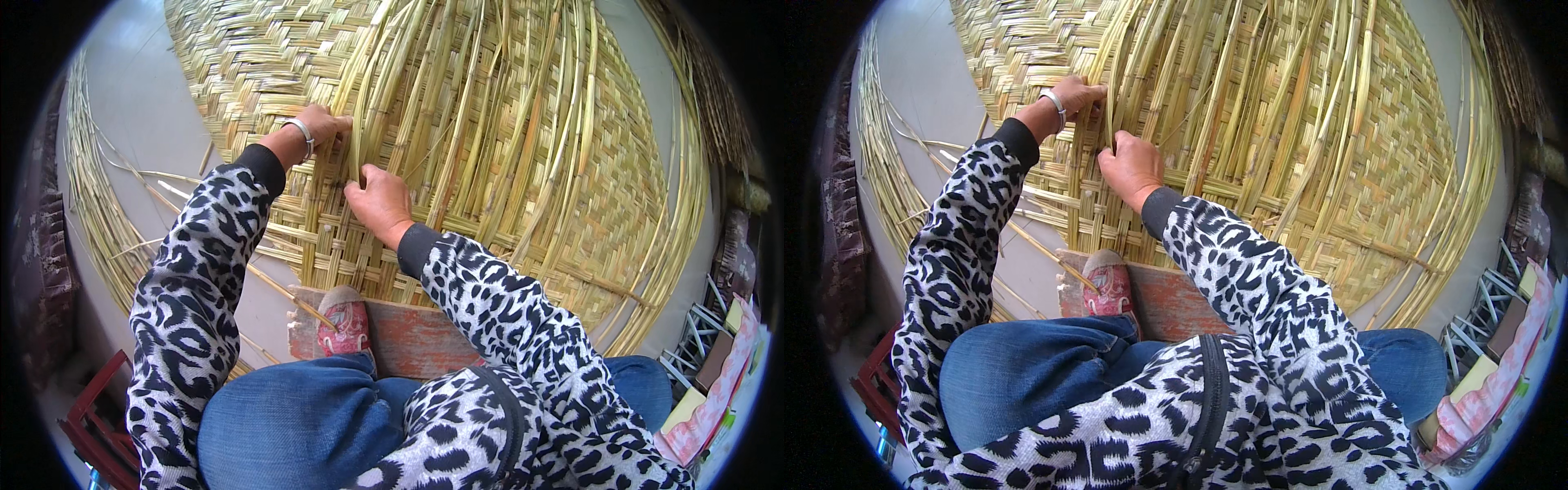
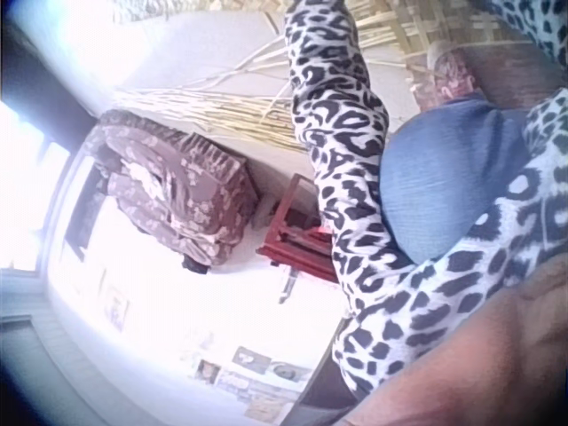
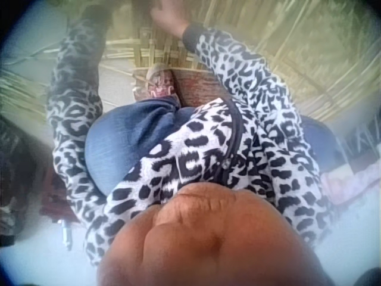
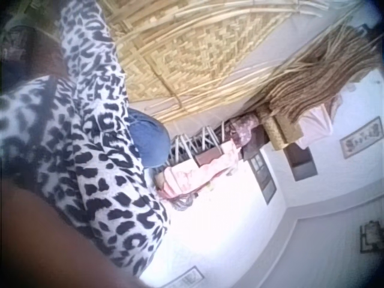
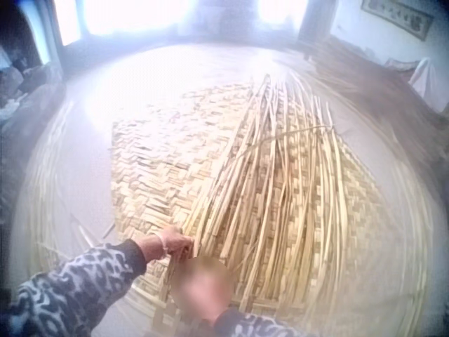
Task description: The person weaves a large flat basket by hand, interlacing long bamboo strips over and under existing strands. They repeatedly pull new strips through the weave and press them into place to tighten the pattern.
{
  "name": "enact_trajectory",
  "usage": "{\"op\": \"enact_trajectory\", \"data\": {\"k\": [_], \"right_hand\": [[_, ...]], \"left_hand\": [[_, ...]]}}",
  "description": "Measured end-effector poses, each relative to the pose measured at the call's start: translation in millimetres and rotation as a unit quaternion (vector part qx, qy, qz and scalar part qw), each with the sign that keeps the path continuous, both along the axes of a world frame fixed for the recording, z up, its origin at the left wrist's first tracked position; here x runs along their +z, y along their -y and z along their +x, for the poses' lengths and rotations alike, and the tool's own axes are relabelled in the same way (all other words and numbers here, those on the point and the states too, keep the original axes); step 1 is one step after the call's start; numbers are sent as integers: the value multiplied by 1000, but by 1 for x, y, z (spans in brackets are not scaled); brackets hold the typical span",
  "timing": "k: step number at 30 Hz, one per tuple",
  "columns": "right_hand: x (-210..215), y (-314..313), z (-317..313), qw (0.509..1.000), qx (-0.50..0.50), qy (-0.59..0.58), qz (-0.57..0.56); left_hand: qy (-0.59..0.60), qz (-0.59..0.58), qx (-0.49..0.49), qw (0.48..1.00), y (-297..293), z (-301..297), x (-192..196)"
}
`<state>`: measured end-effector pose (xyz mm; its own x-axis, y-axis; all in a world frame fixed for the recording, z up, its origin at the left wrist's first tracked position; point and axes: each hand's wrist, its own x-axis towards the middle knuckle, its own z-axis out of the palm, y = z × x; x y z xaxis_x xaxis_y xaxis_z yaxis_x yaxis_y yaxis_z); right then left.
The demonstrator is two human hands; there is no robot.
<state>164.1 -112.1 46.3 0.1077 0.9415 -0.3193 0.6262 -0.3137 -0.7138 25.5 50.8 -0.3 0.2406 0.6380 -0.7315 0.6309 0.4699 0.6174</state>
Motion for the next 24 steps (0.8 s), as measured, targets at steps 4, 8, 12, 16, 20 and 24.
{"op": "enact_trajectory", "data": {"k": [4,8,12,16,20,24], "right_hand": [[-5,-1,1,1000,-21,-10,7],[-10,-3,1,999,-32,-24,-17],[-11,-7,1,998,41,22,-32],[-11,-11,9,986,161,35,-24],[-16,-15,18,974,224,14,-25],[-21,-14,22,973,232,-4,3]], "left_hand": [[20,33,23,999,4,2,6],[167,2,119,979,23,-3,23],[257,22,116,959,39,-9,46],[95,214,-87,968,45,-11,62],[-132,526,-339,768,49,-18,68],[-142,607,-461,631,43,-40,70]]}}
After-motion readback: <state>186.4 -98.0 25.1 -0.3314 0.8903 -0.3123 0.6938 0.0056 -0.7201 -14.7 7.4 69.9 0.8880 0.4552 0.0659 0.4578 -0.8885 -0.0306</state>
